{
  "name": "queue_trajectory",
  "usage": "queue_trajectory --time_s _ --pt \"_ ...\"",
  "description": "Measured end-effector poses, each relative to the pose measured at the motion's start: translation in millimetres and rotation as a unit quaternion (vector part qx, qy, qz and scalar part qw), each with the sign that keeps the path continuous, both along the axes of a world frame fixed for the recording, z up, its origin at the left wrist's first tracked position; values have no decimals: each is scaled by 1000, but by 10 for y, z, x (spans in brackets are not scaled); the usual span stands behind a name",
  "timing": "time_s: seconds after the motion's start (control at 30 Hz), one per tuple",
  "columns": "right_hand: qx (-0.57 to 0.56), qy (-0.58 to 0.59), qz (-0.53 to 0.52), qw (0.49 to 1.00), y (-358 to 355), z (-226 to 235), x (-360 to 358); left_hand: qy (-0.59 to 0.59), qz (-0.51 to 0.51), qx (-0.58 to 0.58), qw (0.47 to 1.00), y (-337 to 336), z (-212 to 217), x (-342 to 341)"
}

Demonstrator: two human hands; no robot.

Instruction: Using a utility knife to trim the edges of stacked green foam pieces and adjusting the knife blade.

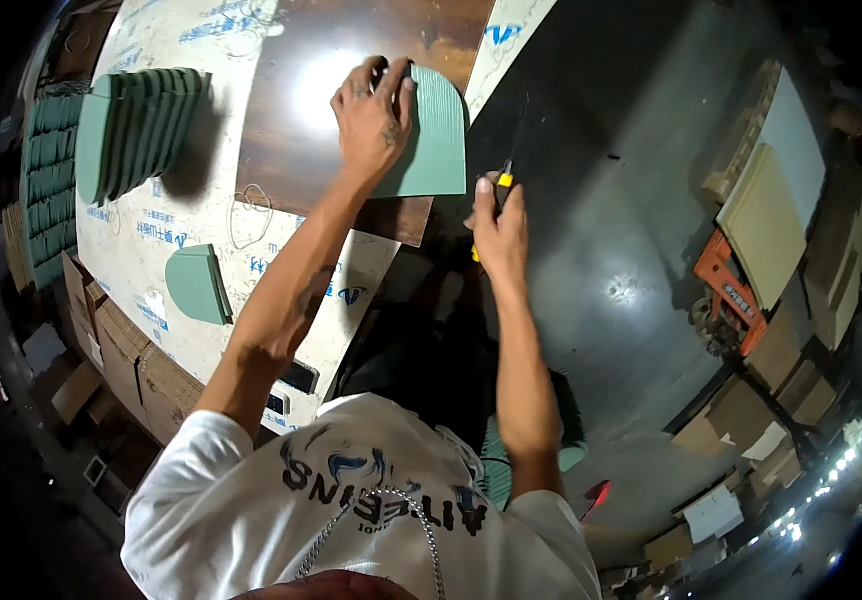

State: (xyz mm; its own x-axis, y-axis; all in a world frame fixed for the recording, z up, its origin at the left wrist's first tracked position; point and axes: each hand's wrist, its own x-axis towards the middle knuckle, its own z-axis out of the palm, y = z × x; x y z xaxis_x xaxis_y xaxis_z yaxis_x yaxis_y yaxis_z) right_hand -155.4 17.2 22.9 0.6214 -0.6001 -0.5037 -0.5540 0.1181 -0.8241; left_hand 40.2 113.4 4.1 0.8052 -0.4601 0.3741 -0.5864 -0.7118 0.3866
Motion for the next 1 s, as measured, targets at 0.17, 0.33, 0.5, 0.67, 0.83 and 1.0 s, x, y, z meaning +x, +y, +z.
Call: queue_trajectory --time_s 0.17,0.33,0.5,0.67,0.83,1.0 --pt "-249 -56 179 950 107 312 -396 -2 60 -12 998 80 -16 53" --pt "-404 -69 224 884 117 28 -541 72 37 -71 994 58 35 34" --pt "-474 -17 218 853 129 41 -550 36 31 -43 998 27 -17 -2" --pt "-502 5 205 840 118 12 -626 40 34 -36 998 18 5 -23" --pt "-508 -10 209 836 82 39 -625 42 35 0 998 6 44 -28" --pt "-494 -21 213 843 38 36 -619 -20 6 57 998 2 71 -32"
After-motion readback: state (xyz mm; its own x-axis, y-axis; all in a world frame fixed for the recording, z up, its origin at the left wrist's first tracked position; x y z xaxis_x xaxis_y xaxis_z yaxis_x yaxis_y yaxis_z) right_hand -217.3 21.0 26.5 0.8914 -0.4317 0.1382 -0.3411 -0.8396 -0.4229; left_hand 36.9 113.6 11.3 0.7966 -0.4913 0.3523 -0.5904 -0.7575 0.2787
